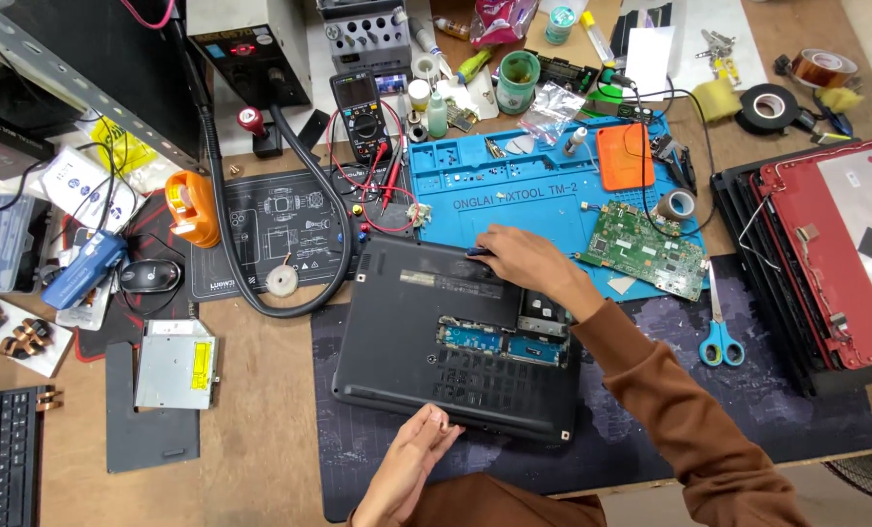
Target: Disassembling a laptop to remove the optical drive and other internal components
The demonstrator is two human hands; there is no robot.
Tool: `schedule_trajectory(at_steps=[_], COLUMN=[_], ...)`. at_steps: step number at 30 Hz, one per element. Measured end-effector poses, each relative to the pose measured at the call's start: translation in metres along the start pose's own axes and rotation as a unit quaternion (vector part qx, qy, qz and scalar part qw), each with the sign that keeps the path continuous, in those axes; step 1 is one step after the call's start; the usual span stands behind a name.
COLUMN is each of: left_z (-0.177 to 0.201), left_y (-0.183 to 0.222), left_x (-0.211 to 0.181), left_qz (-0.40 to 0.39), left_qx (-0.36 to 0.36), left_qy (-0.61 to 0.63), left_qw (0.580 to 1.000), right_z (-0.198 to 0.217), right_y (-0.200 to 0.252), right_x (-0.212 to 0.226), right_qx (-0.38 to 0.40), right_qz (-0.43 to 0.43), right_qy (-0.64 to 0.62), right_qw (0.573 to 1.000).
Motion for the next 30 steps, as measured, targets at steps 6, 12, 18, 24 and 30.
schedule_trajectory(at_steps=[6,12,18,24,30], left_z=[0.011,-0.009,-0.007,-0.003,-0.017], left_y=[-0.01,0.007,0.0,-0.042,-0.084], left_x=[0.01,-0.033,-0.058,-0.083,-0.093], left_qz=[-0.025,0.075,-0.014,-0.195,-0.204], left_qx=[0.059,0.067,0.056,0.007,0.03], left_qy=[-0.022,-0.154,-0.117,-0.046,0.046], left_qw=[0.998,0.983,0.991,0.98,0.977], right_z=[0.003,-0.012,0.011,0.056,0.054], right_y=[0.03,0.038,0.056,0.086,0.111], right_x=[-0.008,-0.011,0.015,0.064,0.105], right_qx=[0.026,-0.076,-0.251,-0.349,-0.474], right_qz=[-0.055,-0.054,0.0,0.065,0.081], right_qy=[0.001,-0.003,-0.02,-0.145,-0.395], right_qw=[0.998,0.996,0.968,0.924,0.783])
Point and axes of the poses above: each hand's wrist, its own y-axis away from the middle knuckle, its own z-axis out of the back of the hand, x = y × z, the point moved 1 cm from there along -y, towards the middle knuckle, and after that the axes turned 12 degrees about y, right-handed, at the moved point
